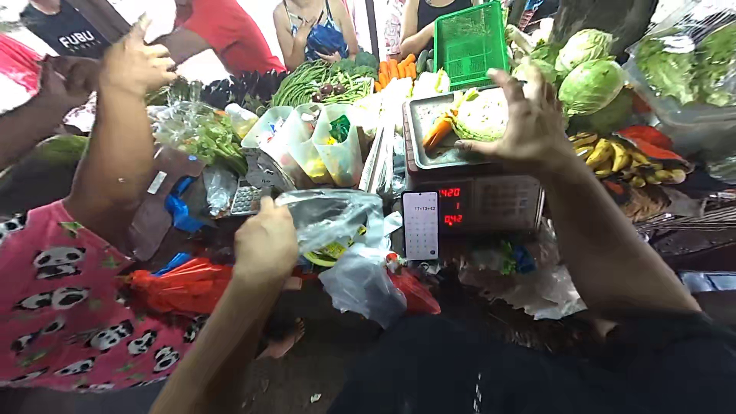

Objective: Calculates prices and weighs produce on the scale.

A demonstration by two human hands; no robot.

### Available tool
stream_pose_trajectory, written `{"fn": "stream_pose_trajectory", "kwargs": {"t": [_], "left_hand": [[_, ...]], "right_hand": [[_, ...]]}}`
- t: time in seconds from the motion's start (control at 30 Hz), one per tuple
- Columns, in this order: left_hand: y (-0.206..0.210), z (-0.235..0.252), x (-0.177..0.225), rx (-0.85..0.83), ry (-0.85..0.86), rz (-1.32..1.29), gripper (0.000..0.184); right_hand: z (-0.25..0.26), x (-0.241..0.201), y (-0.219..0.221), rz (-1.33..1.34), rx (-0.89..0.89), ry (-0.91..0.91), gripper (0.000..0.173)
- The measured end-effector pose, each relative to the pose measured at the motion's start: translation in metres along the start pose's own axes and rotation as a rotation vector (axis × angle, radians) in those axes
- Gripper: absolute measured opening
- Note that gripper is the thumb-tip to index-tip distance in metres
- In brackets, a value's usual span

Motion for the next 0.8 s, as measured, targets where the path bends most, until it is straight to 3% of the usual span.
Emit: {"fn": "stream_pose_trajectory", "kwargs": {"t": [0.03, 0.07, 0.17, 0.23, 0.3, 0.4, 0.43, 0.5, 0.57, 0.63, 0.67, 0.73, 0.8], "left_hand": [[-0.010, 0.004, 0.000, 0.023, -0.003, -0.003, 0.041], [-0.019, 0.009, 0.002, 0.040, 0.004, -0.021, 0.044], [-0.038, 0.021, 0.008, 0.045, 0.068, -0.123, 0.059], [-0.045, 0.027, 0.016, 0.068, 0.167, -0.207, 0.067], [-0.055, 0.022, 0.034, 0.083, 0.303, -0.283, 0.068], [-0.085, -0.010, 0.065, 0.166, 0.614, -0.489, 0.047], [-0.094, -0.019, 0.070, 0.233, 0.731, -0.549, 0.054], [-0.112, -0.034, 0.077, 0.280, 0.795, -0.569, 0.084], [-0.125, -0.042, 0.082, 0.291, 0.739, -0.500, 0.109], [-0.134, -0.046, 0.090, 0.325, 0.751, -0.441, 0.110], [-0.138, -0.046, 0.094, 0.355, 0.780, -0.415, 0.107], [-0.152, -0.044, 0.103, 0.368, 0.820, -0.372, 0.103], [-0.172, -0.031, 0.109, 0.364, 0.843, -0.337, 0.104]], "right_hand": [[0.018, 0.017, 0.005, -0.004, -0.091, 0.084, 0.124], [0.032, 0.034, 0.013, 0.029, -0.157, 0.116, 0.126], [0.036, 0.047, 0.014, 0.366, -0.198, 0.067, 0.106], [0.010, 0.014, -0.001, 0.645, -0.156, -0.102, 0.105], [-0.023, -0.042, -0.009, 0.985, -0.199, -0.407, 0.106], [-0.054, -0.119, -0.003, 1.368, -0.341, -0.807, 0.075], [-0.053, -0.133, 0.006, 1.434, -0.396, -0.842, 0.069], [-0.043, -0.141, 0.038, 1.505, -0.525, -0.705, 0.067], [-0.032, -0.136, 0.067, 1.523, -0.627, -0.375, 0.061], [-0.022, -0.134, 0.079, 1.316, -0.669, 0.001, 0.051], [-0.017, -0.132, 0.081, 1.147, -0.698, 0.103, 0.053], [-0.010, -0.129, 0.080, 0.791, -0.742, 0.123, 0.072], [-0.006, -0.129, 0.052, 0.555, -0.715, 0.012, 0.083]]}}
Point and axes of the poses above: each hand's wrist, its own z-axis towards the middle knuckle, its own y-axis out of the palm, x = y × z, the point moved 6 cm from there along z, towards the middle knuckle
